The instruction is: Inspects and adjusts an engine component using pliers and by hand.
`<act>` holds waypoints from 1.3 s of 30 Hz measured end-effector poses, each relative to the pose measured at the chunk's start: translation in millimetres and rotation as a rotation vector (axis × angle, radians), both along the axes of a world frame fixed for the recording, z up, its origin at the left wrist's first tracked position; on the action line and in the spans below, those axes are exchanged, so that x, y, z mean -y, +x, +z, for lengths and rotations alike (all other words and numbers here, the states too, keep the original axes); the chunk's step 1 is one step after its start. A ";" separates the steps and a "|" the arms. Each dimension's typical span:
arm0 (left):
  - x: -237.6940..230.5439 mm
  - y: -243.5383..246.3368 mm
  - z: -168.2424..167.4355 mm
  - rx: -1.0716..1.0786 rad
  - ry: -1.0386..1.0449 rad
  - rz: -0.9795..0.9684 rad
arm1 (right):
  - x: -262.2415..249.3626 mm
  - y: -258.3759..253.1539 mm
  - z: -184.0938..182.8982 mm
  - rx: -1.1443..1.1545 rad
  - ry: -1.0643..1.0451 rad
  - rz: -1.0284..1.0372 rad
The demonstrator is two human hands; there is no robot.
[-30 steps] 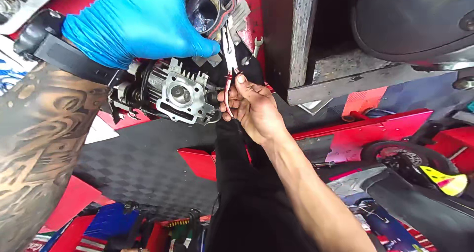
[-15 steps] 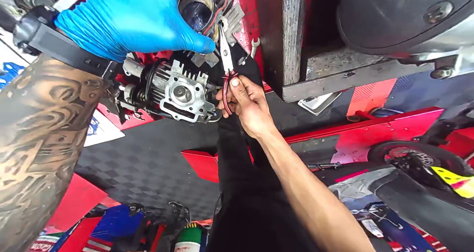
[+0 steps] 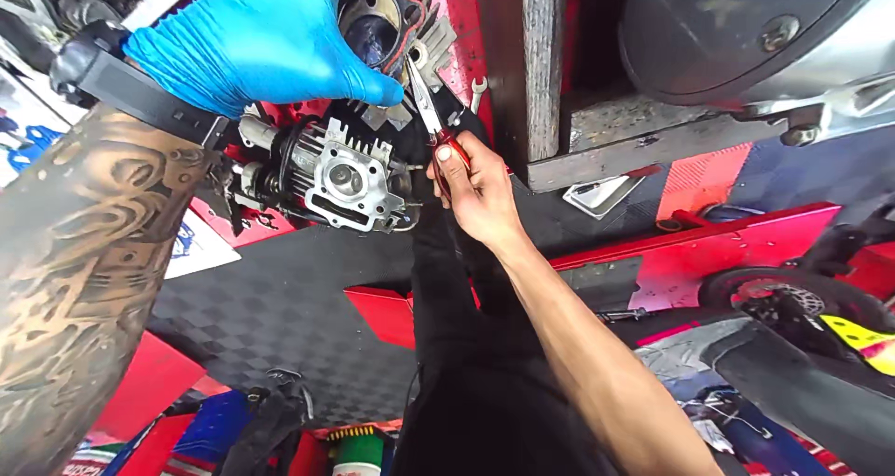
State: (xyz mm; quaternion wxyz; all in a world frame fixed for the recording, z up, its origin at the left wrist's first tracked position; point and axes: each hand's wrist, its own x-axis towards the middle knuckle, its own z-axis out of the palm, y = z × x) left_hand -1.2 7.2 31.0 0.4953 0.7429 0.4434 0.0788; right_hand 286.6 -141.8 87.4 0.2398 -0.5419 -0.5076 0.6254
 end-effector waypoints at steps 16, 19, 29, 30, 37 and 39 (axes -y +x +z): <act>-4.0 -3.5 5.1 -0.028 0.062 -0.045 | -8.7 -5.4 7.6 -0.114 -0.061 -0.071; -1.9 -3.2 1.9 -0.011 0.047 -0.045 | -8.2 -7.4 10.5 -0.261 -0.157 -0.119; -0.6 -4.5 -5.2 0.063 0.017 -0.041 | -3.9 0.6 13.5 -0.444 -0.410 -0.180; -0.6 -4.5 -5.9 0.070 0.027 -0.039 | -2.0 3.9 13.5 -0.441 -0.426 -0.173; 1.0 -5.0 -7.1 0.064 0.005 -0.033 | -6.4 16.9 15.8 -0.506 -0.494 -0.118; 0.9 -5.2 -7.4 0.059 0.013 -0.034 | -8.3 17.2 16.2 -0.508 -0.502 -0.107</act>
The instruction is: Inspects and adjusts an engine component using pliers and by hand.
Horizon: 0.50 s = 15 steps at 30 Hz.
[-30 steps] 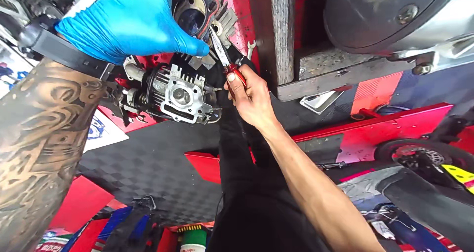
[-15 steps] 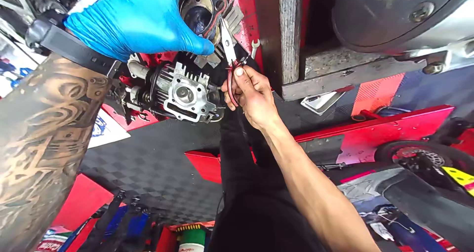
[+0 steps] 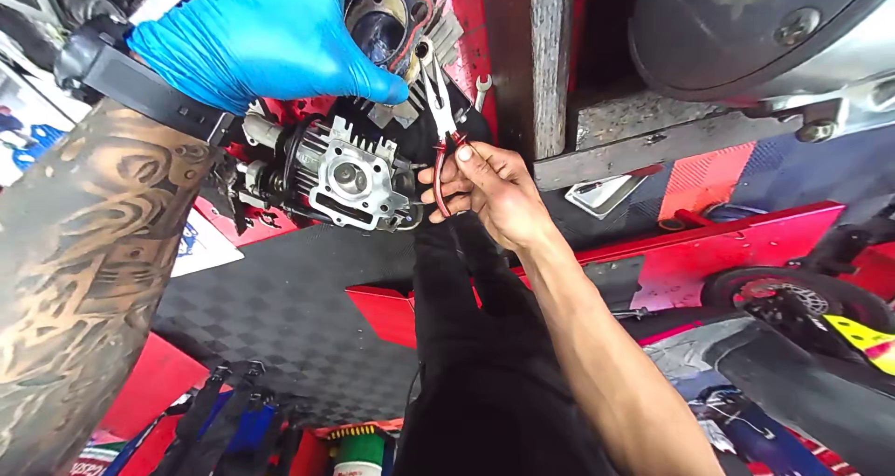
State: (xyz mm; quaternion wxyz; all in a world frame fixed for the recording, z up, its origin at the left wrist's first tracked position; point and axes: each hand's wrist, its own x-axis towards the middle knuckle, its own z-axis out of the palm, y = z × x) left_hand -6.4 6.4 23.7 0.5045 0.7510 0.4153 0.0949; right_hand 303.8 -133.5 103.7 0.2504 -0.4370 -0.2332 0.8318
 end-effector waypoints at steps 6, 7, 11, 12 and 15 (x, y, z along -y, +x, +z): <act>-1.7 1.9 1.3 -0.001 0.017 -0.008 | -4.1 -3.2 1.0 0.007 -0.010 0.006; -1.1 1.8 1.3 -0.016 0.028 -0.003 | -5.4 -4.7 1.7 0.015 -0.016 0.010; 0.1 3.2 4.9 -0.033 0.015 0.009 | -8.7 -11.4 6.8 0.060 -0.069 -0.009; -0.1 3.2 4.9 -0.031 0.000 0.009 | -8.5 -12.4 7.3 0.072 -0.078 -0.017; -1.0 0.8 4.7 -0.024 -0.014 -0.007 | -8.3 -16.9 10.6 0.120 -0.108 -0.035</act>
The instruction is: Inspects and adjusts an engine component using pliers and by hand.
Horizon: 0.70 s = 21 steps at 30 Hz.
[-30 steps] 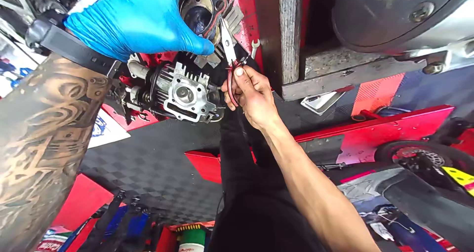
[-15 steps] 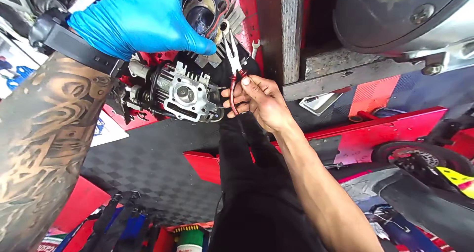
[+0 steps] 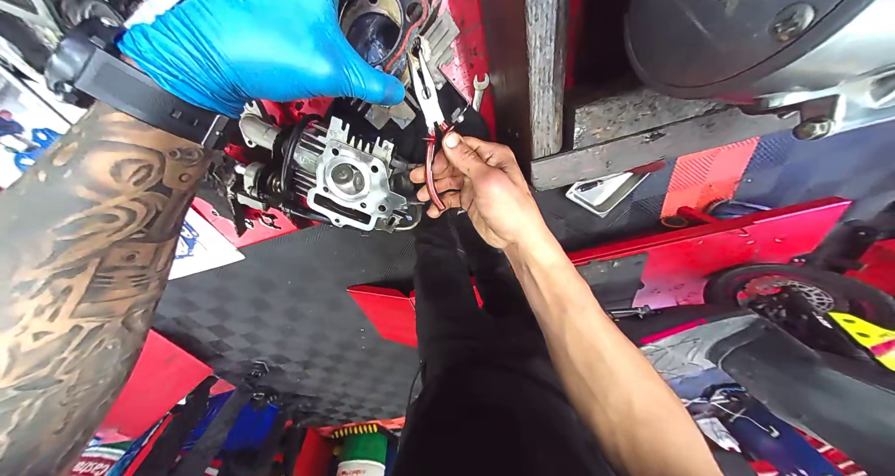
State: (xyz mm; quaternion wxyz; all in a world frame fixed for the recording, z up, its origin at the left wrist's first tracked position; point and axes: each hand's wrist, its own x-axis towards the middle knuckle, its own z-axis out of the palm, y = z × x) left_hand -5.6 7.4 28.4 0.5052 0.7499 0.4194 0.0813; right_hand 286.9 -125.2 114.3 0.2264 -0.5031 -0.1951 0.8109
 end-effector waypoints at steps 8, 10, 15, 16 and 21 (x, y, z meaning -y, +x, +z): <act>-3.3 8.5 10.3 -0.018 0.013 0.010 | 9.3 -11.3 -3.7 0.082 0.035 -0.007; -1.7 5.4 7.1 -0.021 0.030 0.005 | 9.6 -10.5 -6.3 0.076 0.048 0.006; 2.5 4.5 2.6 -0.041 0.020 0.030 | 5.0 -4.0 -6.7 0.141 0.148 0.118; 2.1 4.0 2.3 -0.046 0.013 0.029 | 2.9 -2.8 -4.9 0.170 0.165 0.148; 1.5 2.9 4.4 -0.055 0.018 0.016 | -5.4 6.1 5.7 0.259 0.207 0.265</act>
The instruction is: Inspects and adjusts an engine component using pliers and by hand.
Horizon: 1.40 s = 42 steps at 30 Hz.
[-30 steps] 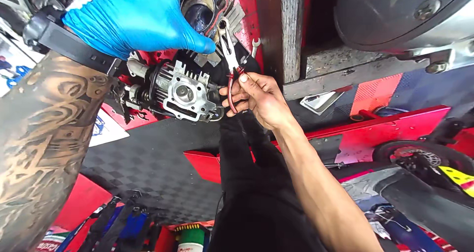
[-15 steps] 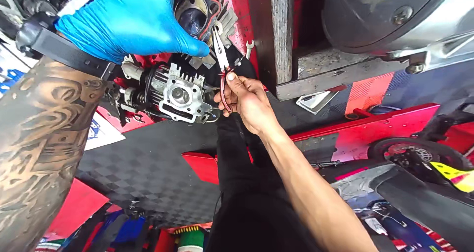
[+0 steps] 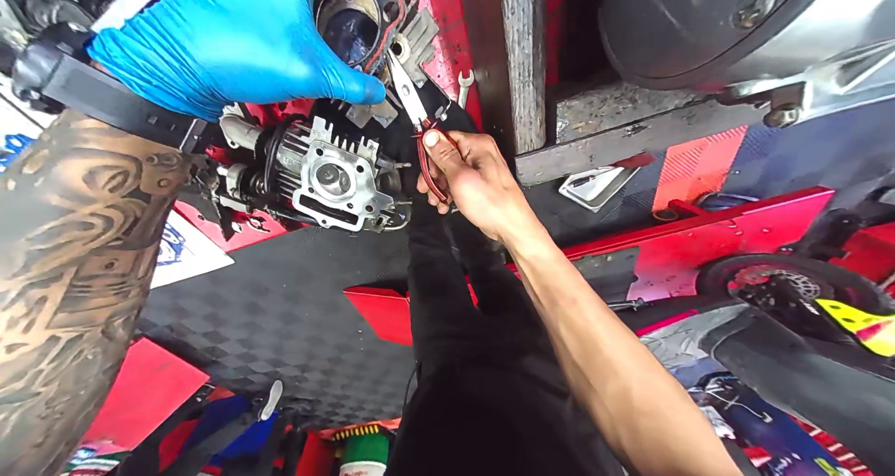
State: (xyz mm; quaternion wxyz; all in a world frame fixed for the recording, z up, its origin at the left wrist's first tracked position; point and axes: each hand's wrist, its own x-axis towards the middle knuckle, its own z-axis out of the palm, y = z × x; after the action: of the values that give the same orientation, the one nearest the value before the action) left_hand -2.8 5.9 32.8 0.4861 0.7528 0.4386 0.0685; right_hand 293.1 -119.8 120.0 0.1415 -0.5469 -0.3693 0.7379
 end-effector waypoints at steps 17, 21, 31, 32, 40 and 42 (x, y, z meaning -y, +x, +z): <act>-0.5 0.1 -4.0 -0.002 0.070 -0.005 | 1.3 2.3 4.6 -0.113 -0.139 -0.054; -1.9 2.3 -5.0 0.057 0.018 -0.014 | -3.9 -0.8 8.8 -0.112 -0.209 -0.070; -3.2 2.2 -2.3 0.019 0.011 -0.012 | 0.1 -2.9 2.5 0.141 0.022 0.234; -3.2 3.0 -1.3 0.019 0.003 -0.009 | 2.9 -6.3 -2.2 0.162 0.040 0.305; -1.8 13.7 14.6 0.036 0.025 -0.025 | 47.2 9.5 -12.9 0.169 0.247 0.226; 1.9 39.9 66.7 -0.098 -0.048 -0.010 | 58.6 22.6 -3.6 0.173 0.273 0.194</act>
State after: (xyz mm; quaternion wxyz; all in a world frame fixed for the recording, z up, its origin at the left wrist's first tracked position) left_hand 37.1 4.0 99.5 0.4823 0.7454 0.4597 0.0187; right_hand 315.7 -178.4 116.3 0.1102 -0.5459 -0.5277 0.6413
